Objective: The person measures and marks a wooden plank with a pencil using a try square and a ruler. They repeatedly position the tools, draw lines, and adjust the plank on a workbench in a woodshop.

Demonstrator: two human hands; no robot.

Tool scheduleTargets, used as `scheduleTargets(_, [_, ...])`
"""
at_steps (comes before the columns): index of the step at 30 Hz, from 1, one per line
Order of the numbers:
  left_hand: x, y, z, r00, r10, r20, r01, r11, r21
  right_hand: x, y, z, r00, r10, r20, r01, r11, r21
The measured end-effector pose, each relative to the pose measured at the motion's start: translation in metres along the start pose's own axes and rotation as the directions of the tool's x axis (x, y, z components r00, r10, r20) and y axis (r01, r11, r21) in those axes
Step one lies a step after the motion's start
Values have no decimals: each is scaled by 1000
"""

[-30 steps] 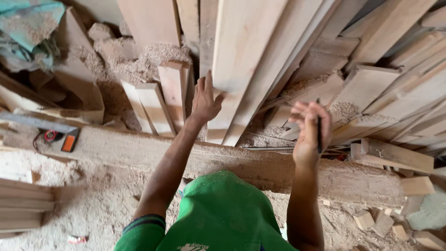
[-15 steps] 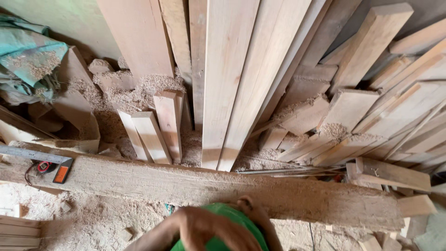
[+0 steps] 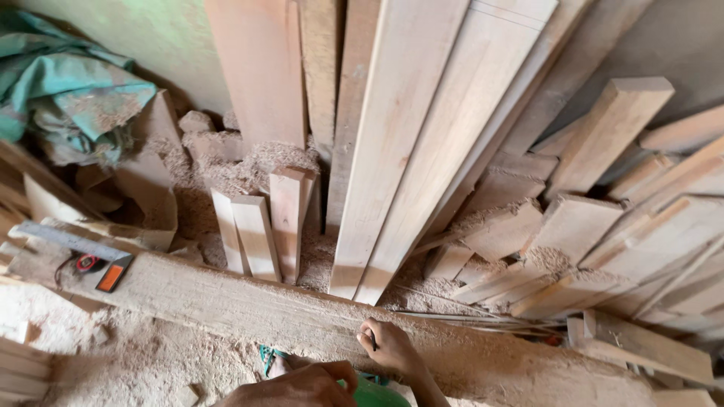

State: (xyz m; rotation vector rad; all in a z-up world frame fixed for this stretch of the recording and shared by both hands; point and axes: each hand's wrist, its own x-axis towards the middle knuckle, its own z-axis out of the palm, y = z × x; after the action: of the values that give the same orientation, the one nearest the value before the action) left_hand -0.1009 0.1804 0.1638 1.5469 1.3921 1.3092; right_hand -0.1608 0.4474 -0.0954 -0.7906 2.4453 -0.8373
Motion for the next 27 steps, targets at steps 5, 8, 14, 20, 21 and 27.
scheduleTargets(5, [-14,7,20,994,3,-105,-1,1000,23,-6,-5,12,962,72,262,-71,997,-14])
scheduleTargets(8, [-22,13,27,988,4,-152,1,999,32,-7,-9,14,940,71,333,-83,996,22])
scheduleTargets(14, [-30,23,42,973,23,-231,-12,999,47,-5,-8,18,933,27,358,-3,998,-68])
scheduleTargets(20, [-18,26,47,956,62,-287,-35,995,97,5,4,11,916,142,375,-93,985,-144])
scheduleTargets(21, [-15,27,46,952,69,-297,-38,994,107,7,6,9,913,165,372,-113,981,-159])
scheduleTargets(27, [-18,32,67,912,102,-398,-52,989,135,12,13,7,864,285,415,-229,957,-180])
